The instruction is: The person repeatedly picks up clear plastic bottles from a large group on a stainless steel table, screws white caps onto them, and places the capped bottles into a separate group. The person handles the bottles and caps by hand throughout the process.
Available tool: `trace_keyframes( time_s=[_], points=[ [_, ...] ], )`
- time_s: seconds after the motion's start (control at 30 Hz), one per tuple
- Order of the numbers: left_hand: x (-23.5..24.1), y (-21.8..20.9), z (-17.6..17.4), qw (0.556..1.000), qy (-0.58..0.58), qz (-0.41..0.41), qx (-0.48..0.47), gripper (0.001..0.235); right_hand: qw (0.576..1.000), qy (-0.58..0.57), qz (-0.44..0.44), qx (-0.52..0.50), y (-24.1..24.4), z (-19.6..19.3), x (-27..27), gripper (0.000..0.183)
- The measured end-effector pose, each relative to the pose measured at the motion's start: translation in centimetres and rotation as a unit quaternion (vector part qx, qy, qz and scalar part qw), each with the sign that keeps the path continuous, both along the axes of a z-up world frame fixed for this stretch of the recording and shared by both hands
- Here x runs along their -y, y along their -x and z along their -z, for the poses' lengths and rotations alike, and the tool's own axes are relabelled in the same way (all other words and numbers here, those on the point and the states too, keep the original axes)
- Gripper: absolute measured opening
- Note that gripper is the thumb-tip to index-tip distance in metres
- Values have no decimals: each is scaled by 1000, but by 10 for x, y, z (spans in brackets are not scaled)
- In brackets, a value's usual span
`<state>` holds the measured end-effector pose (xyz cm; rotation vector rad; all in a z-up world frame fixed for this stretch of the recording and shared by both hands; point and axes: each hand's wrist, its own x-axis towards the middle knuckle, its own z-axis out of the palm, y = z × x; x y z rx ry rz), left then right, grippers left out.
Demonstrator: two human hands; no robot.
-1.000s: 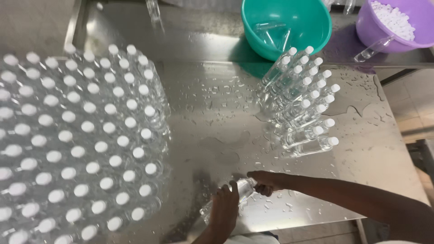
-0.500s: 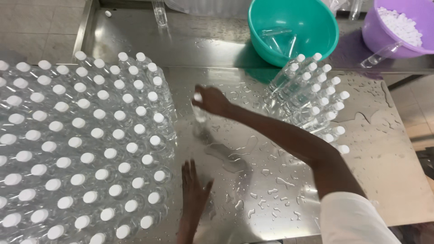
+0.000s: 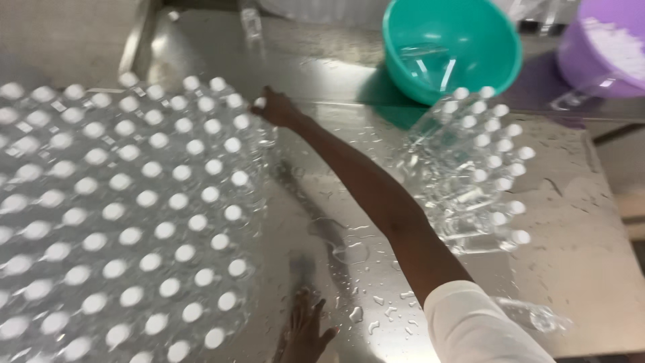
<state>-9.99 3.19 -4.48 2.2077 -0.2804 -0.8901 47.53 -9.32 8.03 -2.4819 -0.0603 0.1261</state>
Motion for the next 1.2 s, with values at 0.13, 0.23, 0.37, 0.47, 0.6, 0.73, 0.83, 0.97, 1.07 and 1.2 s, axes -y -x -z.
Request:
trace_keyframes(
  time_s=[0.13,0.23,0.37,0.47,0.6,0.73,0.83,0.97,1.07,1.2],
  points=[
    [-4,-26,-60,987,-52,150,-34,99,974,-148,-157,-75,135,-56,65,83],
    [12,-83,-172,950,243,190,-42,89,900,-364,-191,-143,242,-128,105,48],
    [27,-109,-120,992,72,42,-93,70,979,175,-94,-38,359,9,141,57],
    [30,-96,-95,801,-127,33,584,80,993,92,10,69,435,11,215,64],
    [29,-77,-12,985,-142,93,21,116,904,392,125,111,451,22,377,36],
    [49,-47,33,851,-84,75,514,107,892,409,103,166,390,-73,416,47],
    [69,-38,35,906,43,95,409,89,903,412,79,94,359,-40,435,45],
    [83,-33,12,938,117,138,297,84,946,308,95,22,349,-55,404,36],
    [100,-45,-28,962,158,47,216,100,940,332,31,69,364,-39,369,41],
    [108,-84,-116,959,142,-16,246,131,967,245,17,69,412,-114,293,38]
  ],
)
